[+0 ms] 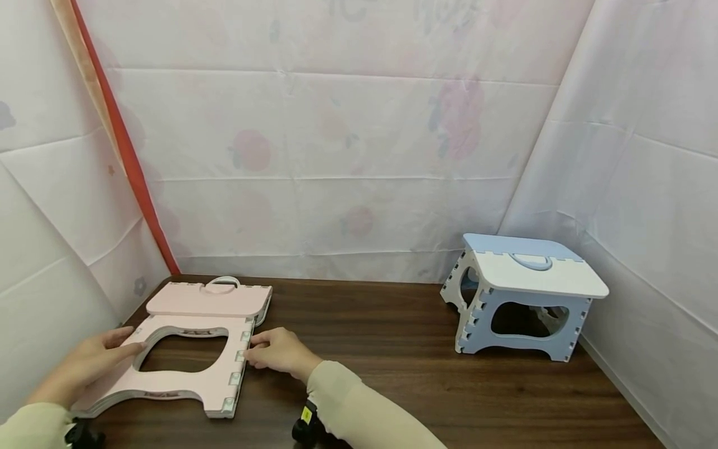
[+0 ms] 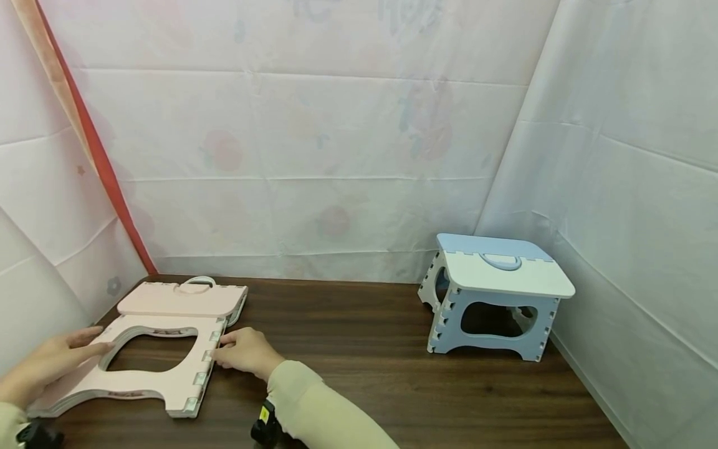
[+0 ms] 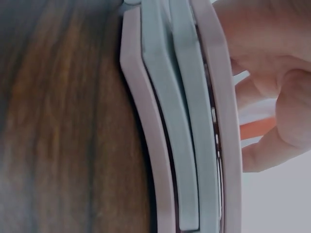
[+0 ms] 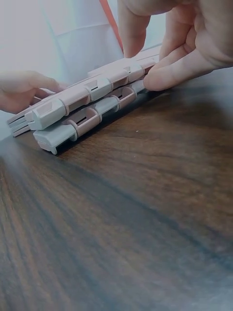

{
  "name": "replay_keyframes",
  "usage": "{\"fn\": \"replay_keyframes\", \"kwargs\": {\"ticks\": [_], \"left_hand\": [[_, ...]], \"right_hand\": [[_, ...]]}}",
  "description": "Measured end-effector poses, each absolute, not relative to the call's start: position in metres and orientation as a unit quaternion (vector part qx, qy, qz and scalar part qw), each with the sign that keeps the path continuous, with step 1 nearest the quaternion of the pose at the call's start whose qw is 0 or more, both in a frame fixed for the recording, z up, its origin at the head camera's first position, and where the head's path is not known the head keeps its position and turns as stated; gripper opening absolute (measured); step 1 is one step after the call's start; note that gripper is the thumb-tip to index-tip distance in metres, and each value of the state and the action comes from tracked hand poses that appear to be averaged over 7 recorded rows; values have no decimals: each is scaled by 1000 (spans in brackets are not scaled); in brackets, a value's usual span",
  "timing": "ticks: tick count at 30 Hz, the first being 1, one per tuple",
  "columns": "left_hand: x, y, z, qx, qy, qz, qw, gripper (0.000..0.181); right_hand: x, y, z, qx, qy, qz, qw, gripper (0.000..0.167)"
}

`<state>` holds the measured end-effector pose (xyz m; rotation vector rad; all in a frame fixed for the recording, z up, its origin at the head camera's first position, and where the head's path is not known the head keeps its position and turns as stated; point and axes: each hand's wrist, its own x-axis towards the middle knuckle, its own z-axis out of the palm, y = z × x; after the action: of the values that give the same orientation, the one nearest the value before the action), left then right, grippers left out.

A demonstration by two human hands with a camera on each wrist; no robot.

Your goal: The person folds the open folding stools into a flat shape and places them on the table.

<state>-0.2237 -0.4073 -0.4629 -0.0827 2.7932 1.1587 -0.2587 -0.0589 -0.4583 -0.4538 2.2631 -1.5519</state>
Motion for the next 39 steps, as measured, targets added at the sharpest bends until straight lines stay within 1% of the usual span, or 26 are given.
{"fn": "replay_keyframes", "kwargs": {"ticks": [5, 15, 22, 30, 39], "left_hand": [[-225, -401, -463, -20, 917, 398, -5, 79], [-224, -386, -457, -28, 900, 428, -77, 73], [-224, -373, -450, -21, 894, 440, -86, 72], [-224, -361, -446, -18, 898, 429, -99, 69], [-225, -347, -448, -6, 896, 435, -92, 68]], "right_hand": [[-260, -56, -461, -164, 796, -552, 183, 33], [-260, -37, -457, -202, 803, -531, 178, 35], [-259, -27, -453, -217, 802, -527, 181, 38], [-261, -17, -453, -232, 802, -523, 173, 38], [-268, 3, -458, -247, 806, -509, 175, 39]]}}
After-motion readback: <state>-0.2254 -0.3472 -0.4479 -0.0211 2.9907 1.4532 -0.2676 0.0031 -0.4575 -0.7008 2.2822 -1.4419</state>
